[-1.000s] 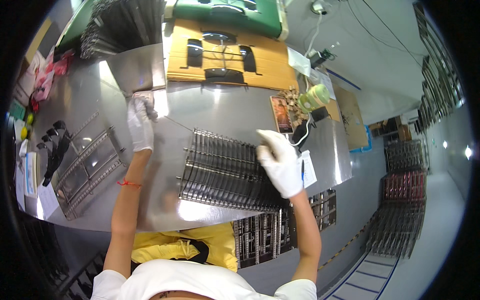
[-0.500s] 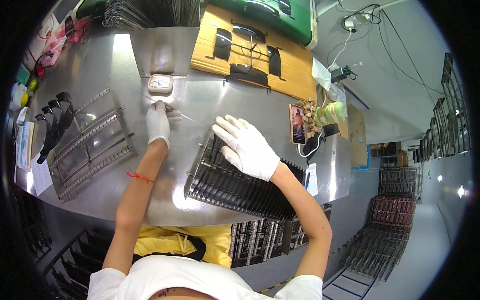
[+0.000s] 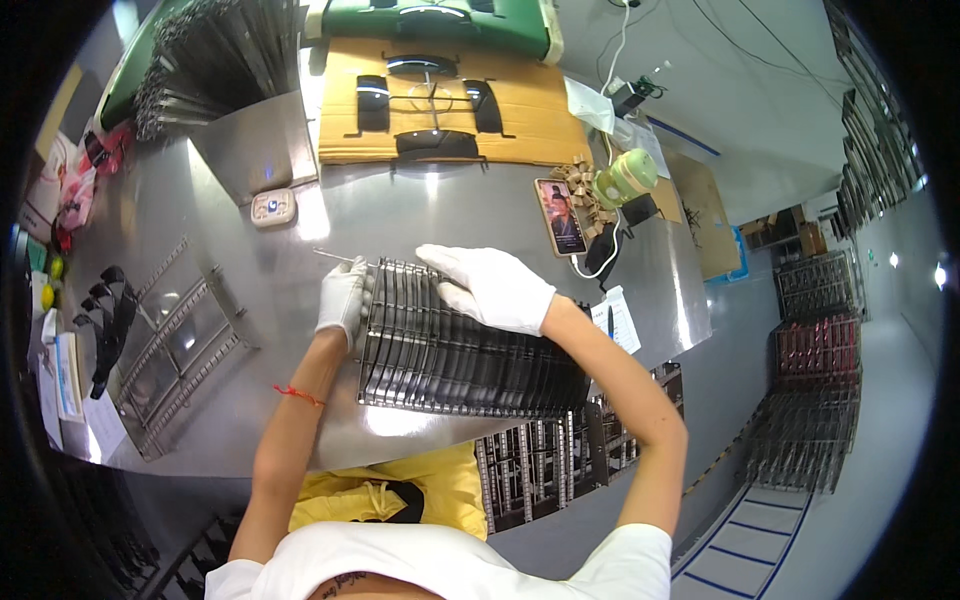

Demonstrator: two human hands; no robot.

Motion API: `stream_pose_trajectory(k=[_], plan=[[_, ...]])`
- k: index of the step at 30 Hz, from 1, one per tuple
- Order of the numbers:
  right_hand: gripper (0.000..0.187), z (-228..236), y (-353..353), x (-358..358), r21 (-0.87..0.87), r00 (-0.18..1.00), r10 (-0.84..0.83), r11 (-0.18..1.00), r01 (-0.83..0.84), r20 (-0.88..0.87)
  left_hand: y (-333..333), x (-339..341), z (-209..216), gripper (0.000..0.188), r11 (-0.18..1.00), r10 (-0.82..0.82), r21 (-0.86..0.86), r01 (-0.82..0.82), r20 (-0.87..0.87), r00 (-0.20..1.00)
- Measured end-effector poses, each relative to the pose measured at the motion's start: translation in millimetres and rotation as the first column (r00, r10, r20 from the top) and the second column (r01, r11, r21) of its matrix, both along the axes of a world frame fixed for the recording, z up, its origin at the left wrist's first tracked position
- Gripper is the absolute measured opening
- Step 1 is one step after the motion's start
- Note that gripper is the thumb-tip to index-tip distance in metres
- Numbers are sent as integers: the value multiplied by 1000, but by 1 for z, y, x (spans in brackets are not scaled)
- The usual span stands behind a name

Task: The person places black curved plastic pieces onto a metal rack one by one, then moves the filled rack to a nearby storage rack. The person repeats the process with a second rack, handling the parts by hand.

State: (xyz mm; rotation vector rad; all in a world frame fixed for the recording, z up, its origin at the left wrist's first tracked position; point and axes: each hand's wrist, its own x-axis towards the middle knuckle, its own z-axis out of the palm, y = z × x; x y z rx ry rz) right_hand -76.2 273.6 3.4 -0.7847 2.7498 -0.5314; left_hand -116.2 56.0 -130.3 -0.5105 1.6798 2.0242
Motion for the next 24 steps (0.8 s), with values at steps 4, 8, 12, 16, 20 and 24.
stream_pose_trajectory(k=[4, 8, 12, 16, 20, 24], plan=[[57, 25, 53, 23, 30, 982, -169, 985, 167, 82, -46, -32, -29, 18, 917, 160, 349, -191, 115, 980], [53, 6, 56, 45, 47, 950, -300, 954, 297, 91, -7, -11, -5, 19, 981, 115, 162, -109, -26, 993], [51, 11, 91, 56, 203, 938, -336, 928, 313, 88, -16, -11, -14, 15, 934, 122, 341, -104, -33, 992], [52, -8, 85, 60, 34, 898, -410, 912, 410, 161, 6, -6, -44, 25, 955, -142, -294, -31, -548, 825], [50, 1, 88, 61, 75, 876, -438, 899, 431, 202, -3, -21, -25, 30, 948, -286, -235, 216, -326, 901], [48, -5, 90, 62, 44, 892, -426, 904, 424, 149, -9, -44, -8, 36, 519, -765, -834, 187, -354, 538]])
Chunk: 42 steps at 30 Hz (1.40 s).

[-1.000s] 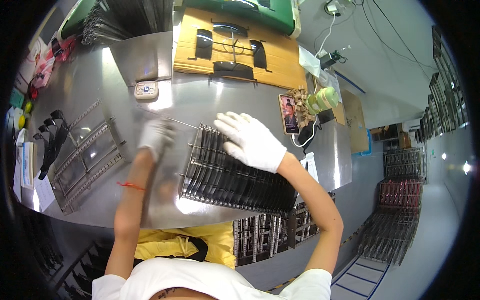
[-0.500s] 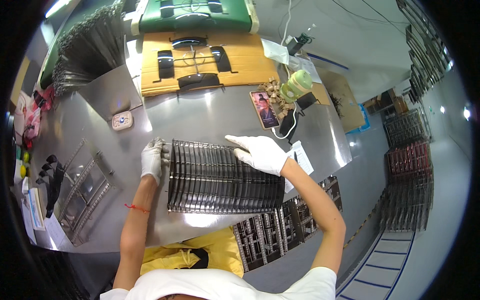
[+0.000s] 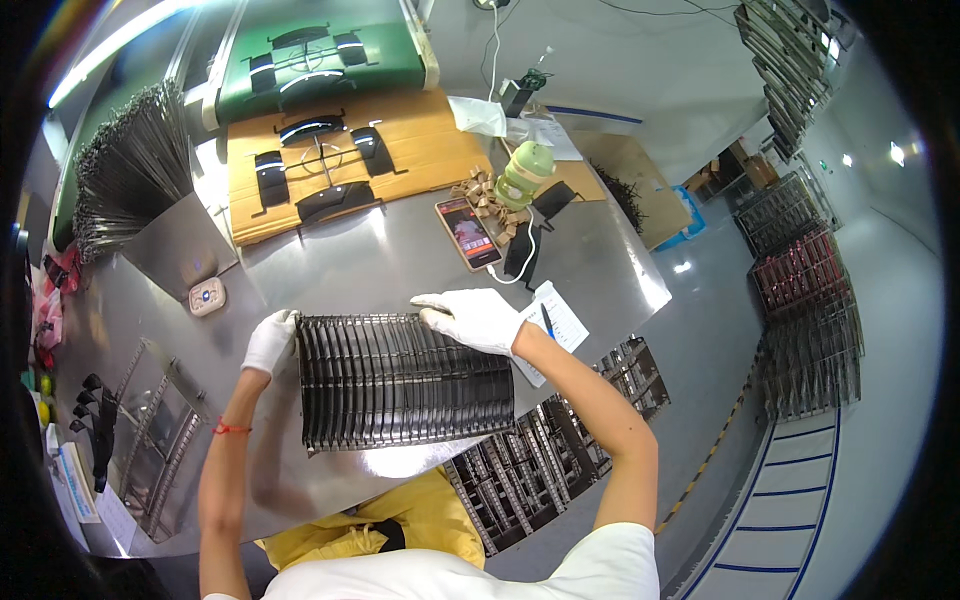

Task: The person places black curved plastic pieces onto a metal rack one by one, then moves the filled rack to a nearby storage rack. The person repeats the process with a second rack, handling the parts by hand.

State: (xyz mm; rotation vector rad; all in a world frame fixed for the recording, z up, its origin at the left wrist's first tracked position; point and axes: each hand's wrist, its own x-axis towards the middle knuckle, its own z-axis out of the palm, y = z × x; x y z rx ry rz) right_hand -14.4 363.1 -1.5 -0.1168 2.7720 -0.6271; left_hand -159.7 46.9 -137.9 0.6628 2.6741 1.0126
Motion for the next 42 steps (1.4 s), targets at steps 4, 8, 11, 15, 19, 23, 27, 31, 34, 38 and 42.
stream_pose_trajectory(k=[4, 8, 11, 15, 19, 23, 27, 31, 34, 38, 42], plan=[[48, -2, 4, 5, -52, 998, -54, 997, 53, -16, 4, 38, 42, 33, 978, -86, -200, 61, -119, 989], [49, -5, 14, -14, -108, 996, -71, 991, 77, 58, -1, 26, 26, 29, 979, -145, -163, 124, -126, 981], [48, -17, 53, -66, -7, 975, -133, 991, 133, -177, -6, 27, 26, 26, 975, -140, -190, 114, -130, 982], [36, -57, 145, -152, 108, 851, -243, 939, 327, -466, -31, 51, 45, 33, 866, -59, 495, -68, 237, 970], [27, -70, 141, -214, 539, 926, -70, 796, 277, -372, -112, 119, 110, 37, 952, -277, 60, 301, 589, 759], [27, -78, 134, -242, 530, 941, -120, 800, 281, -317, -121, 207, 64, 29, 958, -180, 235, -163, 939, 292], [31, -37, 116, -220, 212, 873, -184, 928, 306, -451, -36, 217, 9, 44, 632, -775, 5, 775, -27, 632], [26, -17, 102, -157, 279, 883, -124, 921, 272, -452, 26, 211, 35, 55, 473, -881, -309, 825, -169, 442], [25, -26, 119, -98, 207, 897, -188, 935, 288, -399, 53, 198, 60, 58, 592, -774, -479, 648, -562, 291], [25, -53, 131, -62, -888, 735, -546, -40, 457, 403, 44, 196, 74, 56, 707, -682, -508, 492, -674, 284], [35, -17, 78, -42, -867, 764, -430, -361, 343, 481, 27, 194, 67, 59, 799, -551, -97, 593, -514, 657]])
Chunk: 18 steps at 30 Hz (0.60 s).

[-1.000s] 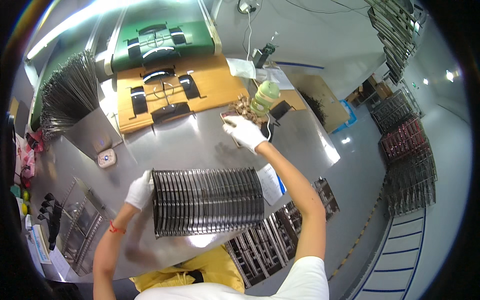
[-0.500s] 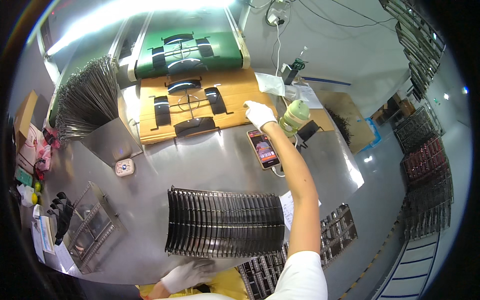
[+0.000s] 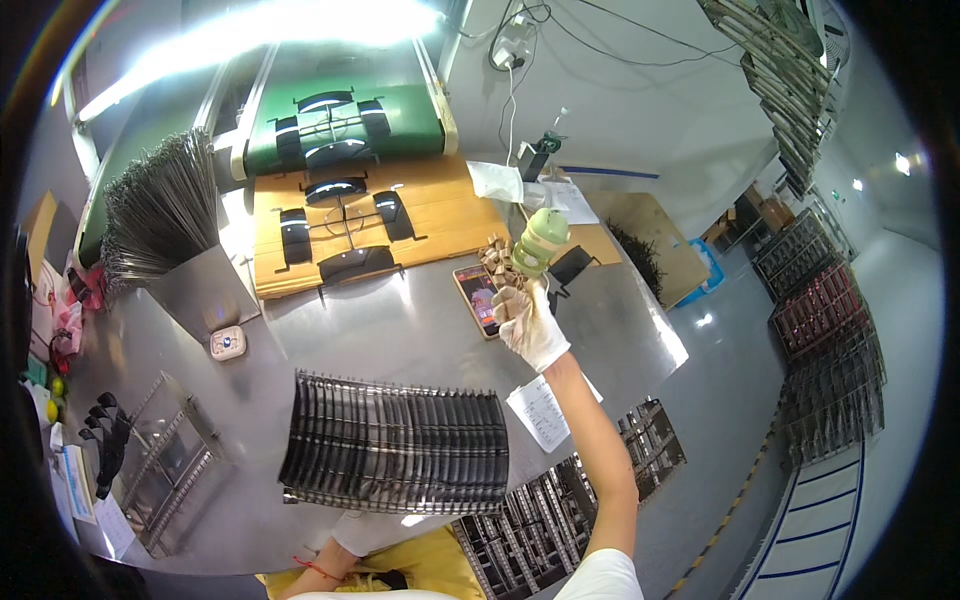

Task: The person places black curved plastic pieces onto a metal rack one by one, then moves the filled rack to a nearby storage rack. The person repeats the process with a second rack, handling the parts by hand.

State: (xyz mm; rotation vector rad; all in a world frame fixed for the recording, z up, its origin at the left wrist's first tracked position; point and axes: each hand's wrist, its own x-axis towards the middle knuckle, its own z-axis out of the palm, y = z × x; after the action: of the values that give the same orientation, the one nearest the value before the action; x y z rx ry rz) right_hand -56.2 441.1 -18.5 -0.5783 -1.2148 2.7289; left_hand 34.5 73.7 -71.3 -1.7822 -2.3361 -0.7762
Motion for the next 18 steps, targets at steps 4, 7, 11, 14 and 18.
stream_pose_trajectory(k=[4, 7, 11, 14, 18], plan=[[26, -6, 34, 2, 802, 986, 155, 580, -143, 64, -17, -1, -10, 57, 995, 97, -11, -100, 387, 917], [42, -8, -7, 1, 721, 877, -211, -505, -475, 431, -38, -5, -11, 53, 980, 191, -41, -196, 486, 853], [34, -64, 11, -37, 509, 821, -294, -668, -542, 489, -48, -4, -10, 48, 968, 223, -29, -251, 564, 795], [32, -59, 47, -107, 468, 802, -246, -705, -533, 544, -43, -9, -7, 44, 963, 215, 5, -271, 595, 775], [41, 12, 48, -173, 947, 948, 40, -72, -312, 316, -46, -16, -6, 39, 936, 220, 59, -347, 671, 708]])
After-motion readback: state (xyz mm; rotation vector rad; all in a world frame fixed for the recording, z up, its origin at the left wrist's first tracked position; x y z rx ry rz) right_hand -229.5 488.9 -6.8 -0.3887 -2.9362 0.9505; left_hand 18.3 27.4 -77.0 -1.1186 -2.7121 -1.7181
